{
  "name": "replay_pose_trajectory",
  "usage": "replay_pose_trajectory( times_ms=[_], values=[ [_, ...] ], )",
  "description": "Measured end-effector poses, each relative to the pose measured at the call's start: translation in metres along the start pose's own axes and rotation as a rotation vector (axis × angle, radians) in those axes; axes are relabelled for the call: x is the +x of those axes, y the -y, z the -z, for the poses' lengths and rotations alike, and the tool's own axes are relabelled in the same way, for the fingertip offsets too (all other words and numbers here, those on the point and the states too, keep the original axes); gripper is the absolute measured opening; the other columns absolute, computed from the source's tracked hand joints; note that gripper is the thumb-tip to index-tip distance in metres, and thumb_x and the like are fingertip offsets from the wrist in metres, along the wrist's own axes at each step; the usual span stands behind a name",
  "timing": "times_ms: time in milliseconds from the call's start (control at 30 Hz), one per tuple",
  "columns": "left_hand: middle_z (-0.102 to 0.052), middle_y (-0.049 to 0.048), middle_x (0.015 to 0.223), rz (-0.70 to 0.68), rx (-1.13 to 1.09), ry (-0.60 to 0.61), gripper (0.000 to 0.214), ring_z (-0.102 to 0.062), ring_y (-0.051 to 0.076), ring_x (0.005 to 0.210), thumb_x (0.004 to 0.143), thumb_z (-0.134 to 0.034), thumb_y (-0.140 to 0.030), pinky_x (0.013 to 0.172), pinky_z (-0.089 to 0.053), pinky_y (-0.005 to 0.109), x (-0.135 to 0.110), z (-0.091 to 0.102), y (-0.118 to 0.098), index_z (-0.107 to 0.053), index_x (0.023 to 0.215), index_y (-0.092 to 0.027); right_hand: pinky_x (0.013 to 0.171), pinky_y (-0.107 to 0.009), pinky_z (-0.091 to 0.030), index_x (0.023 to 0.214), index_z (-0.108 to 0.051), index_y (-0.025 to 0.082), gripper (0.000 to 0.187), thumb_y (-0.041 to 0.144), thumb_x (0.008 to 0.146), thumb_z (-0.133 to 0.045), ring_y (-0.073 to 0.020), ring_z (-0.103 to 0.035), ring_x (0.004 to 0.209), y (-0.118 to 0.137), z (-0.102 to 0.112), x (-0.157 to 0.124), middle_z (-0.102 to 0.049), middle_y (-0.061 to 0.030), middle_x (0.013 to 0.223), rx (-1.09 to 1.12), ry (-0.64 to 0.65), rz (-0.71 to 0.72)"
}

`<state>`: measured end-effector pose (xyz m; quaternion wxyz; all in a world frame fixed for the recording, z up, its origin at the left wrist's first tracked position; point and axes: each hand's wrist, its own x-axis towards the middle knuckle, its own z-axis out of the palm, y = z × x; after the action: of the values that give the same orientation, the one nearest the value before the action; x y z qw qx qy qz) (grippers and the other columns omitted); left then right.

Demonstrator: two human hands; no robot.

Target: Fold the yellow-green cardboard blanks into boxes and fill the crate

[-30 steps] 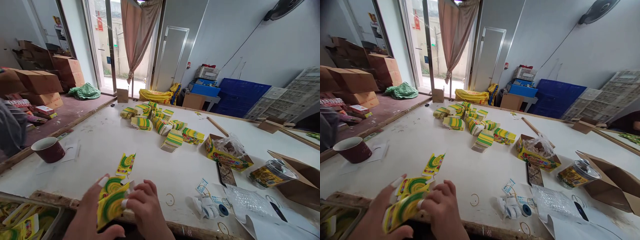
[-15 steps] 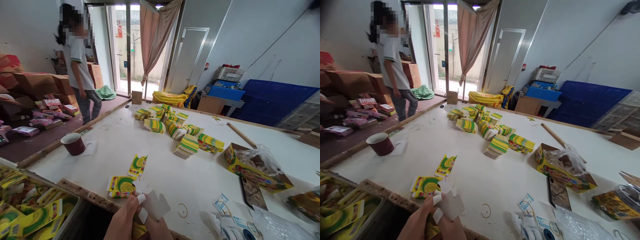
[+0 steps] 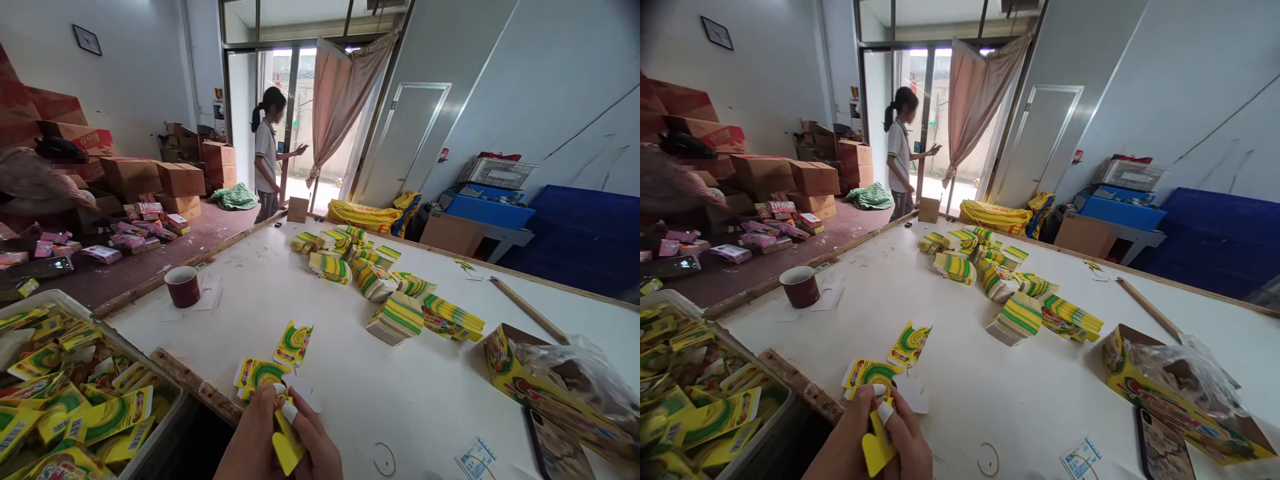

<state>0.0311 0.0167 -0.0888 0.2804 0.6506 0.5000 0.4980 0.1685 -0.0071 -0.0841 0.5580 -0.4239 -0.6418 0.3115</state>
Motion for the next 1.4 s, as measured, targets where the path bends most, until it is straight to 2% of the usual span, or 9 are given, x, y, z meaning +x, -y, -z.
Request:
replay_pose_trajectory(
  times_ms=[233,500,633,733,833,900,1033,1133,1400],
  values=[
    [-0.07,0.01,0.113,0.091,0.337,0.269,0.058,-0.064,0.032,0.106,0.051,-0.058,-0.011,0.095,-0.051,0.044,0.011,0.033,-0.031,-0.063,0.108,-0.022,0.101,-0.035,-0.052,0.135,-0.059,0.032,0.043,0.024,0.094,-0.053,-0.026,-0.05,0.134,-0.013,0.0,0.001,-0.036,-0.0061,0.157,-0.126,0.133,0.127],
    [-0.071,0.0086,0.1,0.058,0.247,0.385,0.042,-0.068,0.03,0.09,0.057,-0.073,-0.023,0.08,-0.053,0.038,0.016,0.056,-0.064,-0.065,0.099,-0.021,0.103,-0.037,-0.051,0.096,-0.071,0.024,0.02,0.017,0.088,-0.054,-0.0231,-0.059,0.125,0.038,0.025,0.019,-0.058,-0.0096,0.139,-0.196,0.404,-0.021],
    [-0.07,0.0082,0.095,0.121,0.201,0.305,0.045,-0.066,0.029,0.086,0.055,-0.072,-0.018,0.078,-0.052,0.038,0.009,0.053,-0.057,-0.064,0.099,-0.019,0.101,-0.041,-0.053,0.126,-0.058,0.023,0.038,0.025,0.088,-0.057,-0.025,-0.057,0.126,0.031,0.005,0.011,-0.055,-0.0134,0.141,-0.072,0.227,-0.125],
    [-0.067,0.0027,0.085,0.151,-0.268,-0.065,0.043,-0.063,0.021,0.075,0.06,-0.081,-0.035,0.07,-0.052,0.031,0.011,0.058,-0.048,-0.063,0.097,-0.021,0.093,-0.04,-0.057,0.142,-0.039,0.024,0.056,0.034,0.091,-0.057,-0.0235,-0.064,0.115,0.017,-0.006,0.012,-0.055,-0.0154,0.141,0.063,0.107,-0.176],
    [-0.066,0.0049,0.093,0.158,-0.822,-0.713,0.063,-0.064,0.021,0.087,0.064,-0.068,-0.075,0.078,-0.054,0.031,0.021,0.072,-0.04,-0.061,0.098,-0.022,0.091,-0.045,-0.056,0.127,-0.052,0.02,0.04,0.034,0.089,-0.055,-0.0252,-0.067,0.102,0.005,-0.003,0.027,-0.066,-0.0146,0.125,-0.182,0.011,-0.182],
    [-0.063,0.0099,0.109,0.262,-1.013,-0.908,0.074,-0.061,0.024,0.107,0.068,-0.053,-0.086,0.093,-0.052,0.035,0.027,0.079,-0.035,-0.059,0.101,-0.021,0.09,-0.051,-0.053,0.114,-0.06,0.019,0.032,0.025,0.084,-0.053,-0.0296,-0.065,0.1,-0.001,0.0,0.038,-0.07,-0.014,0.112,-0.373,0.008,-0.198],
    [-0.059,0.0122,0.117,0.522,-1.068,-0.807,0.058,-0.06,0.023,0.11,0.082,-0.05,-0.073,0.094,-0.052,0.038,0.026,0.073,-0.028,-0.058,0.105,-0.02,0.085,-0.056,-0.048,0.097,-0.065,0.019,0.034,0.01,0.069,-0.047,-0.035,-0.059,0.092,-0.007,-0.006,0.046,-0.067,-0.0141,0.092,-0.458,0.048,-0.217],
    [-0.063,0.0102,0.107,0.59,-1.041,-0.689,0.049,-0.063,0.02,0.096,0.079,-0.064,-0.062,0.082,-0.054,0.034,0.018,0.057,-0.026,-0.06,0.102,-0.019,0.085,-0.055,-0.047,0.094,-0.062,0.019,0.033,0.008,0.068,-0.045,-0.0342,-0.058,0.091,-0.008,-0.011,0.044,-0.064,-0.0132,0.09,-0.45,0.035,-0.227],
    [-0.06,0.0109,0.128,0.365,-1.039,-0.436,0.067,-0.055,0.026,0.121,0.062,-0.082,-0.061,0.095,-0.049,0.035,0.011,0.029,-0.042,-0.061,0.112,-0.021,0.061,-0.031,-0.052,0.096,-0.044,0.023,0.027,0.025,0.073,-0.058,-0.0177,-0.059,0.066,0.014,-0.007,0.037,-0.059,0.0003,0.079,-0.198,-0.018,-0.284]
  ],
)
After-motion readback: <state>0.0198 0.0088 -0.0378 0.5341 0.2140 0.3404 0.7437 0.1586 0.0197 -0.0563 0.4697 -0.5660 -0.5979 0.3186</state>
